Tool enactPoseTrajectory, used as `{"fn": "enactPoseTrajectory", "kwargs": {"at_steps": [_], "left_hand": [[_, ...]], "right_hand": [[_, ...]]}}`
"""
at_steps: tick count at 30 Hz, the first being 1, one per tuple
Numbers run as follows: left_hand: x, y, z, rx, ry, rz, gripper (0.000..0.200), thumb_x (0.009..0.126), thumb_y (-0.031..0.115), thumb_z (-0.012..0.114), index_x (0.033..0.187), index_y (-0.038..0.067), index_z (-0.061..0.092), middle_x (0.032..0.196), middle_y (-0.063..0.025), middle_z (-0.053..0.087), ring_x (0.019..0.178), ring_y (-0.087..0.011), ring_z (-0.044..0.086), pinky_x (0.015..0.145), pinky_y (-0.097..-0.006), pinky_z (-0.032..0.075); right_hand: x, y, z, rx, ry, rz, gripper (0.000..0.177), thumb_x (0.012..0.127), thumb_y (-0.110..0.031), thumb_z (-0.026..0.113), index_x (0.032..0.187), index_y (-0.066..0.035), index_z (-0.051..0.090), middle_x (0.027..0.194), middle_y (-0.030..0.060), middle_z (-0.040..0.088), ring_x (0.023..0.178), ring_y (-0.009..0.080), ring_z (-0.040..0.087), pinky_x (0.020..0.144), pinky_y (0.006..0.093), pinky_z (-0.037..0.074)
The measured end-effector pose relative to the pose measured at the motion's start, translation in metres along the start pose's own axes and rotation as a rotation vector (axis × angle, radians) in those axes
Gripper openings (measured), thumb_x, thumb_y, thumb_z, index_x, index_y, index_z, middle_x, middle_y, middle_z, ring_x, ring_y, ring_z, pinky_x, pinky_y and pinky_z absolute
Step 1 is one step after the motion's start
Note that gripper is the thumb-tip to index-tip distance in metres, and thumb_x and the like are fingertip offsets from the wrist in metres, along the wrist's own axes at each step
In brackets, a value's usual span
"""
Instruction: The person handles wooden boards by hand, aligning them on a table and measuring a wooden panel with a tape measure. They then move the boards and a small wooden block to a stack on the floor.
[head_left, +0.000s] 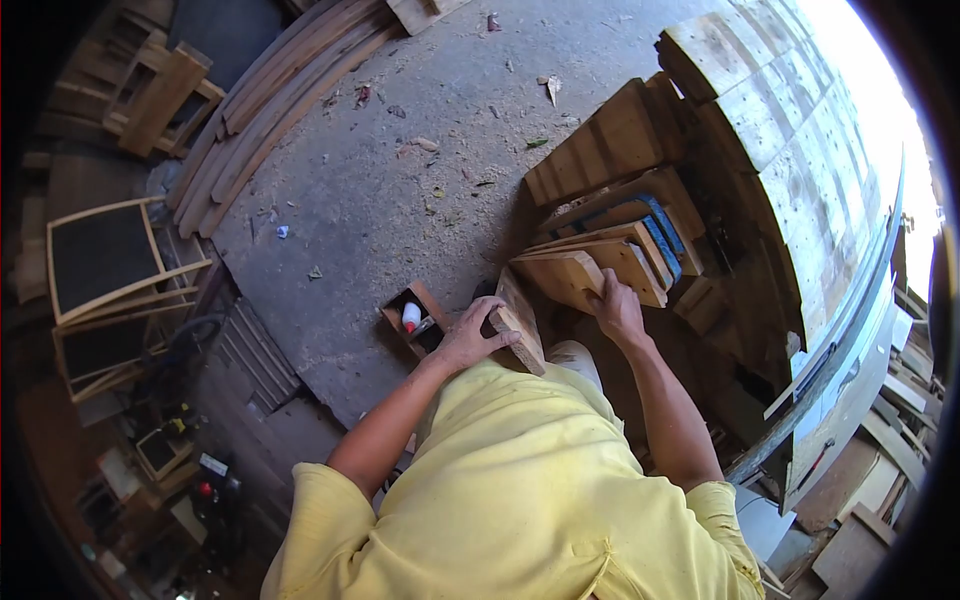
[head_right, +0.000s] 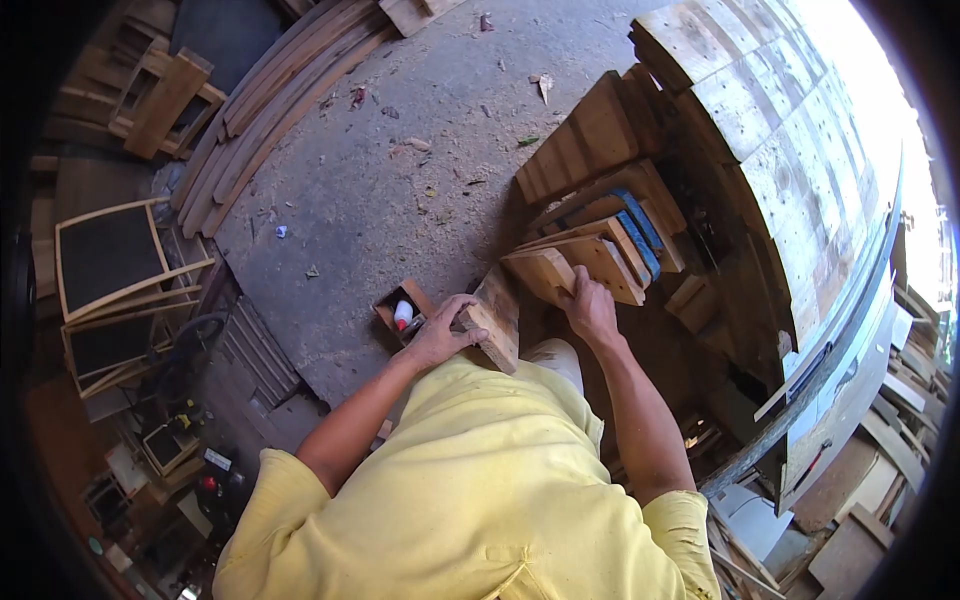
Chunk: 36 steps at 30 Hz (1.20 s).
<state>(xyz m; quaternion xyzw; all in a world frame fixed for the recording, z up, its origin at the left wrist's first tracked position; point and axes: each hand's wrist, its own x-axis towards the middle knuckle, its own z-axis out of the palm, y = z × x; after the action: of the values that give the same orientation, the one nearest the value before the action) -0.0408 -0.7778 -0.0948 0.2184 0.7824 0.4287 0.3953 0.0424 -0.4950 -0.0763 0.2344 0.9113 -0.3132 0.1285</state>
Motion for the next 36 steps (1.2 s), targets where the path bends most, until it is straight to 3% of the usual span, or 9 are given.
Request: {"fn": "enactPoseTrajectory", "kwargs": {"at_steps": [5, 7, 9, 12, 21, 24, 26, 29, 36], "left_hand": [[0.001, 0.001, 0.002, 0.061, 0.012, 0.039, 0.076, 0.080, 0.058, 0.067, 0.130, 0.006, 0.046, 0.134, -0.0177, 0.046, 0.127, -0.0332, 0.045, 0.106, -0.0409, 0.037], [0.002, 0.005, 0.002, 0.056, 0.011, 0.041, 0.077, 0.079, 0.059, 0.067, 0.131, 0.006, 0.046, 0.135, -0.0178, 0.045, 0.128, -0.0336, 0.044, 0.107, -0.0411, 0.037], [0.005, 0.011, 0.002, 0.091, 0.001, 0.027, 0.080, 0.078, 0.061, 0.067, 0.132, 0.005, 0.046, 0.136, -0.0183, 0.045, 0.129, -0.0340, 0.044, 0.107, -0.0415, 0.037], [0.012, 0.019, 0.004, 0.122, -0.045, 0.006, 0.079, 0.079, 0.061, 0.066, 0.133, 0.008, 0.045, 0.135, -0.0151, 0.046, 0.127, -0.0334, 0.046, 0.106, -0.0421, 0.038], [0.046, 0.036, 0.017, 0.167, -0.118, 0.067, 0.086, 0.076, 0.067, 0.065, 0.133, 0.005, 0.047, 0.137, -0.0186, 0.046, 0.129, -0.0342, 0.045, 0.107, -0.0412, 0.037], [0.059, 0.038, 0.023, 0.188, -0.123, 0.103, 0.082, 0.079, 0.063, 0.065, 0.130, 0.001, 0.049, 0.129, -0.0200, 0.050, 0.119, -0.0320, 0.051, 0.103, -0.0392, 0.040], [0.068, 0.040, 0.023, 0.180, -0.151, 0.101, 0.083, 0.079, 0.064, 0.064, 0.130, 0.001, 0.049, 0.131, -0.0205, 0.050, 0.121, -0.0328, 0.050, 0.103, -0.0395, 0.040], [0.084, 0.037, 0.024, 0.181, -0.149, 0.097, 0.083, 0.079, 0.065, 0.063, 0.130, 0.001, 0.049, 0.131, -0.0218, 0.050, 0.122, -0.0338, 0.050, 0.103, -0.0396, 0.040], [0.105, 0.032, 0.021, 0.101, -0.050, 0.034, 0.078, 0.080, 0.062, 0.065, 0.125, -0.001, 0.052, 0.120, -0.0230, 0.057, 0.114, -0.0328, 0.055, 0.098, -0.0387, 0.042]], "right_hand": [[-0.011, -0.001, -0.036, -0.022, 0.256, -0.058, 0.035, 0.083, -0.025, 0.067, 0.107, -0.003, 0.054, 0.092, 0.0277, 0.065, 0.092, 0.0459, 0.061, 0.078, 0.0507, 0.048], [-0.026, 0.006, -0.058, 0.164, 0.259, 0.135, 0.037, 0.084, -0.024, 0.069, 0.111, -0.002, 0.057, 0.096, 0.0259, 0.066, 0.095, 0.0397, 0.065, 0.080, 0.0434, 0.049], [-0.046, 0.005, -0.088, 0.434, 0.347, 0.060, 0.035, 0.085, -0.016, 0.070, 0.114, 0.000, 0.059, 0.097, 0.0111, 0.068, 0.093, 0.0136, 0.062, 0.082, 0.0292, 0.047], [-0.082, -0.010, -0.141, 0.749, 0.394, 0.103, 0.030, 0.090, -0.008, 0.065, 0.117, 0.001, 0.055, 0.102, 0.0053, 0.063, 0.092, 0.0100, 0.059, 0.081, 0.0239, 0.046], [-0.190, 0.019, -0.190, 1.191, 0.979, 0.350, 0.045, 0.088, -0.027, 0.069, 0.124, -0.004, 0.055, 0.119, 0.0114, 0.058, 0.108, 0.0222, 0.059, 0.089, 0.0339, 0.052], [-0.213, 0.040, -0.186, 0.694, 1.149, 0.240, 0.048, 0.087, -0.024, 0.069, 0.127, -0.003, 0.052, 0.120, 0.0141, 0.059, 0.111, 0.0269, 0.060, 0.088, 0.0371, 0.054], [-0.219, 0.050, -0.194, 1.548, 1.214, 0.143, 0.052, 0.086, -0.025, 0.071, 0.130, -0.005, 0.051, 0.125, 0.0138, 0.058, 0.115, 0.0285, 0.058, 0.090, 0.0409, 0.053], [-0.216, 0.086, -0.192, 1.637, 1.377, 0.038, 0.055, 0.086, -0.025, 0.072, 0.132, -0.006, 0.049, 0.128, 0.0139, 0.057, 0.117, 0.0282, 0.057, 0.095, 0.0417, 0.050], [-0.127, 0.134, -0.265, 2.003, 1.081, -0.509, 0.044, 0.089, -0.009, 0.064, 0.130, 0.000, 0.049, 0.126, 0.0157, 0.058, 0.116, 0.0286, 0.058, 0.099, 0.0436, 0.049]]}}
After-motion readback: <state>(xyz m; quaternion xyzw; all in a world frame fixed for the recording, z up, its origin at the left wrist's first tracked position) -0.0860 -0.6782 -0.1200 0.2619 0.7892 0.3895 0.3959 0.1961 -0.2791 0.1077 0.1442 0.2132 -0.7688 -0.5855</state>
